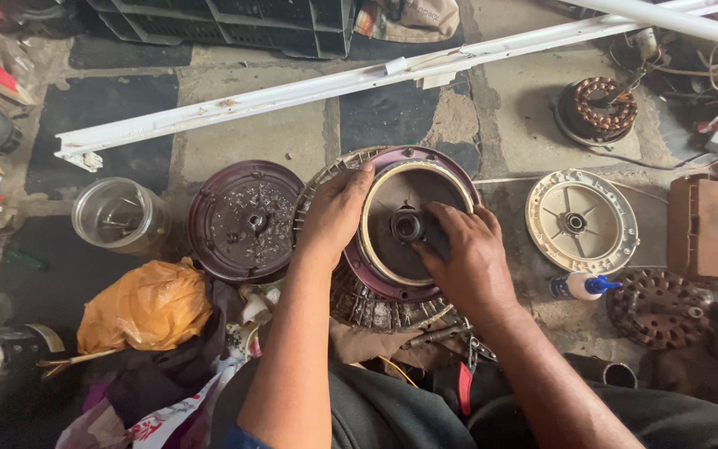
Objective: The person assembles an electric motor by hand, inserting a cylindrical metal part into the stator, placing a circular metal ring, and fitting a copper rotor into the assembly. The person handles the stator, rotor, and metal ring, aligning and seating each component.
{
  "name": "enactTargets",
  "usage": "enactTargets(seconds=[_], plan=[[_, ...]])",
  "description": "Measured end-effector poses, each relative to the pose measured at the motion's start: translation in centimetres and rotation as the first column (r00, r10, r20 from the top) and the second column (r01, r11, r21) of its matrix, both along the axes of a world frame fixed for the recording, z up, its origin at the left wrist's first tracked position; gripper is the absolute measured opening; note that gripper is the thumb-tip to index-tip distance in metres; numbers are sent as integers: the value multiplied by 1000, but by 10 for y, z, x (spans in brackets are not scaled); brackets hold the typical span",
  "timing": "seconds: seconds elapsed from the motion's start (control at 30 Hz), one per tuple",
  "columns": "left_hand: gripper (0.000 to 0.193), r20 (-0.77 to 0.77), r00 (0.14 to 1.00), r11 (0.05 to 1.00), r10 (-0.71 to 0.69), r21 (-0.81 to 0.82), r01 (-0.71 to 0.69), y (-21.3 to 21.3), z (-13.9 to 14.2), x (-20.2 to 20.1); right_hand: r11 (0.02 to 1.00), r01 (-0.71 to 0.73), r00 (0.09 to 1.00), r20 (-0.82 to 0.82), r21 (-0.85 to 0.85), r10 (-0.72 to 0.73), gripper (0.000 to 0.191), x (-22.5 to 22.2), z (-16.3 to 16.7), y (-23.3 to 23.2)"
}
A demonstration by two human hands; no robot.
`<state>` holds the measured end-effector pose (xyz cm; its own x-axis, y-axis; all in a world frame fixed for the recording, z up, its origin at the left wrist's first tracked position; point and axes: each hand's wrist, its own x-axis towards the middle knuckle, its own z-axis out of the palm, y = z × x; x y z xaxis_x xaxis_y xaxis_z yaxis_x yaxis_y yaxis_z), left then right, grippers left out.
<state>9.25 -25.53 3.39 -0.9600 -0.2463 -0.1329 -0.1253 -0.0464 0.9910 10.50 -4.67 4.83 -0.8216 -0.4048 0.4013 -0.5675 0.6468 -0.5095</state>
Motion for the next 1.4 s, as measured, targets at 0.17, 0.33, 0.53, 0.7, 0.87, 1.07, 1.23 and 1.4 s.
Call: enactTargets(seconds=[0.17, 0.33, 0.53, 0.7, 0.87, 1.07, 1.23, 1.4], plan=[[54, 54, 997, 993, 46, -107, -40, 0, 2, 0, 961, 201, 978, 95, -190, -186, 36, 14, 1, 21], [53, 56, 997, 990, 62, -134, -54, 2, 5, -1, 941, 303, 947, 154, -150, -281, 29, 15, 2, 30], [51, 61, 996, 985, 61, -167, -50, 2, 8, 1, 978, -38, 998, -39, 206, 48, 60, 0, 15, 5], [49, 65, 994, 977, 84, -201, -70, 1, 6, -1, 925, -60, 998, 9, 376, 61, 58, -11, 20, -11], [47, 4, 999, 990, 53, -132, -52, 3, 4, -3, 939, -40, 999, -1, 342, 43, 53, -11, 16, -10], [46, 41, 997, 990, 64, -132, -59, 2, 7, -2, 948, -41, 998, -37, 315, 55, 56, -12, 12, -7], [47, 19, 998, 990, 57, -130, -54, 3, 8, -1, 958, 6, 997, -71, 286, 15, 54, -12, 15, -5], [47, 14, 998, 983, 58, -177, -54, 3, 8, 0, 889, 172, 984, -36, 425, -174, 56, -5, 15, -17]])
